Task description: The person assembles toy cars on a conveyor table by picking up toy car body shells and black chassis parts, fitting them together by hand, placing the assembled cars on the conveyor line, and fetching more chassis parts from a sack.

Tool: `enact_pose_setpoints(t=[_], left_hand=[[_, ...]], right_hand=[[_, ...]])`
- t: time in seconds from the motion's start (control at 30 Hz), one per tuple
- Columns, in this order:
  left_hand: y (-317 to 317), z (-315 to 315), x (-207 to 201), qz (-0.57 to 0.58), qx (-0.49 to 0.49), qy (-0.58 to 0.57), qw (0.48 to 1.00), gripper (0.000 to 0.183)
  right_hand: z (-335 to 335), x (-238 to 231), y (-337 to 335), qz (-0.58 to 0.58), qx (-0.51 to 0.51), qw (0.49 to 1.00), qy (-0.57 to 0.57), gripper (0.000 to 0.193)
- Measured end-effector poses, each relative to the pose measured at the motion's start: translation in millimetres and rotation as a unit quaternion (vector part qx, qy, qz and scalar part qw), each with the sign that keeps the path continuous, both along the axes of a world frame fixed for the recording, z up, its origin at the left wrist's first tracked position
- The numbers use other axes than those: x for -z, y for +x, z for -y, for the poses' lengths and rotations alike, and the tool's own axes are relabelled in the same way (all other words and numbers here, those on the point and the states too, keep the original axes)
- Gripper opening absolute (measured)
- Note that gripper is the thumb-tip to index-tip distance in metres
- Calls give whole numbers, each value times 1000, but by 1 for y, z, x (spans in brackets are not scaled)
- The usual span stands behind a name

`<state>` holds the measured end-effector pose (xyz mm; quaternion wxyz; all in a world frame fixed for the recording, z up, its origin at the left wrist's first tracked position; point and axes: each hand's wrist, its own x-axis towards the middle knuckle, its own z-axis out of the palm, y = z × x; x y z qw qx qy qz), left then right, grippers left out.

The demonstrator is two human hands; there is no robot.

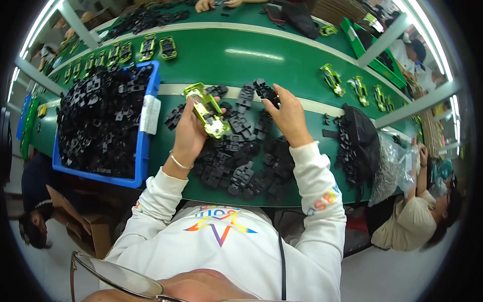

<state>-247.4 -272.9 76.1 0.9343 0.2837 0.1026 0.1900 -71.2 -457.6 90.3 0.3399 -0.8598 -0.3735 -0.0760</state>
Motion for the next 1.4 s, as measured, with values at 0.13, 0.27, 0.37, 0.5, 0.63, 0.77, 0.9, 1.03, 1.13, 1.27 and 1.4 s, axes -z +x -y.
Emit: enact_pose_setpoints(t=[0.13,0.27,0.37,0.5,0.63,0.77,0.9,1.03,1.13,1.27,1.4], left_hand=[[-2,12,-4,24,-41,28,998,55],[0,19,-3,52,-82,70,993,50],[-3,26,-5,38,-78,58,995,49],[-5,26,-2,31,-61,68,995,51],[-9,23,2,16,-55,68,996,53],[-12,22,-6,28,-51,97,994,56],[-14,23,-12,52,-35,83,995,57],[-15,27,-17,50,-28,107,993,59],[-15,29,-16,41,-27,113,992,59],[-15,27,6,25,-40,136,990,53],[-10,33,-7,-2,-52,144,988,50]], right_hand=[[-33,-55,-74,-38,-152,981,113,38],[-50,-51,-103,61,-153,982,89,39],[-55,-52,-111,78,-121,987,68,38],[-56,-54,-119,88,-106,989,43,38],[-51,-63,-124,51,-124,991,-21,43],[-46,-65,-121,25,-172,985,5,46],[-42,-63,-122,57,-180,981,35,48],[-41,-61,-124,91,-163,982,15,52],[-38,-66,-125,49,-155,987,0,52],[-34,-78,-129,85,-146,983,-79,50],[-34,-80,-130,166,-125,966,-151,47]])
